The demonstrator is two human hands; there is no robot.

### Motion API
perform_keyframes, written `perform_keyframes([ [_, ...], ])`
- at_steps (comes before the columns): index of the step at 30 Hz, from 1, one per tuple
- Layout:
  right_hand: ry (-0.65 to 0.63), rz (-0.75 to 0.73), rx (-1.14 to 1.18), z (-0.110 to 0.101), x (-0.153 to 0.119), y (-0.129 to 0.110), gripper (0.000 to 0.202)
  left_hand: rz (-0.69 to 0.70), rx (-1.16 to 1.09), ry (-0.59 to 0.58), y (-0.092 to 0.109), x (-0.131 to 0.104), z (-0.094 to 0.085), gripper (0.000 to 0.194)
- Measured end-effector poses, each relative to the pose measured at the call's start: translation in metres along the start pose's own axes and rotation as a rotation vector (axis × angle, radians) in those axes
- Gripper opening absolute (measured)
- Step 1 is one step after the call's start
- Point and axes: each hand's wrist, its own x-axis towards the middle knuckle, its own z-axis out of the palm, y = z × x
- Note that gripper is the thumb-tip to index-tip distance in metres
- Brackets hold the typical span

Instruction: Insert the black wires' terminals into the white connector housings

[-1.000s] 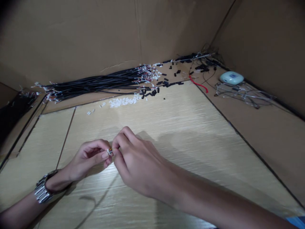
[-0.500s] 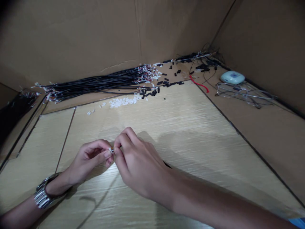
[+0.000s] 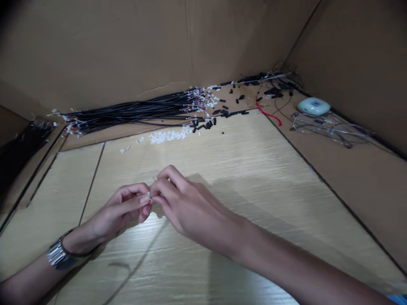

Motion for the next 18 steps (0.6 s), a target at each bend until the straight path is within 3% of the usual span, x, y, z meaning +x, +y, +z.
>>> perform_keyframes([
  [8,-0.019,-0.036,-0.172,-0.0041,-0.0006,-0.0021,0.014,0.004,-0.005,-0.026,-0.0007,0.0004,-0.0029,0.016],
  [18,-0.119,0.185,0.115,-0.0106,-0.0028,-0.0068,0.011,0.102,0.277,0.03,-0.0057,-0.0053,0.002,0.016],
])
